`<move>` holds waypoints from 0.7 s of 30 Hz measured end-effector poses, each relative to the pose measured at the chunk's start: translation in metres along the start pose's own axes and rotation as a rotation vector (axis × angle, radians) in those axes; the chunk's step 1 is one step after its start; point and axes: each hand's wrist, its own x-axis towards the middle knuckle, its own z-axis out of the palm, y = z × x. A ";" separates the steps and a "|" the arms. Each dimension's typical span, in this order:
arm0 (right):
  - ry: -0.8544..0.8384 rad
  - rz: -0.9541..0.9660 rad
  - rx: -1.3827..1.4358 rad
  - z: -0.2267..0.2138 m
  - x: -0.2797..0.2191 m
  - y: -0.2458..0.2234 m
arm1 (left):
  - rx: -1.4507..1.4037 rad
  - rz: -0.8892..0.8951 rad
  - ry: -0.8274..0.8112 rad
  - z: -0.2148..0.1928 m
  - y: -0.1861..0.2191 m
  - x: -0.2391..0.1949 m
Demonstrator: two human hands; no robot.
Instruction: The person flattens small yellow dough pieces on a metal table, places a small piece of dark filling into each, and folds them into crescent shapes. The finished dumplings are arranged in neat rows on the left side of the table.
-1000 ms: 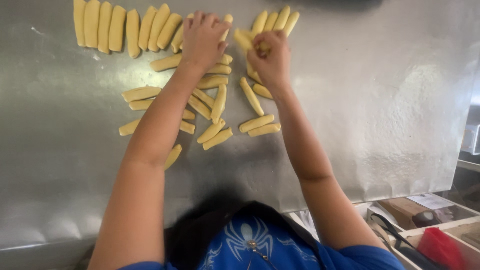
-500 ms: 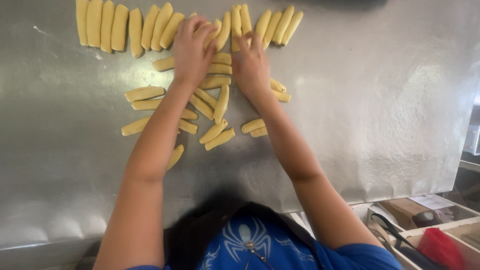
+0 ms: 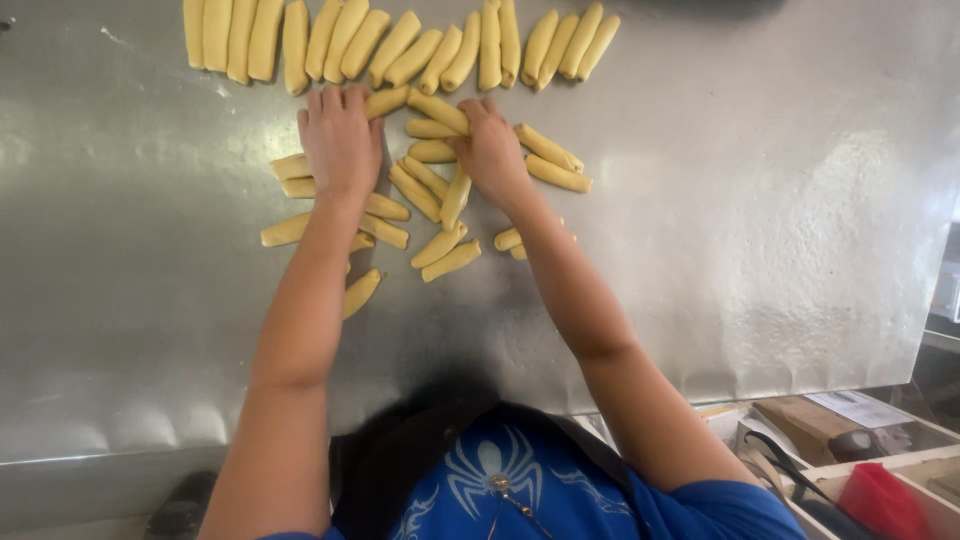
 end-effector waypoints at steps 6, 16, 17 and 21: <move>0.094 -0.061 0.246 -0.043 -0.023 0.015 | -0.020 0.059 -0.036 -0.014 0.010 0.004; 0.362 0.443 0.669 -0.130 -0.036 0.073 | -0.790 -0.039 -0.343 -0.001 0.126 0.044; 0.428 0.452 0.582 -0.133 -0.033 0.078 | -0.791 0.002 -0.261 0.011 0.146 0.056; 0.761 0.246 0.039 -0.150 -0.019 0.109 | -0.841 0.056 -0.102 0.051 0.221 0.089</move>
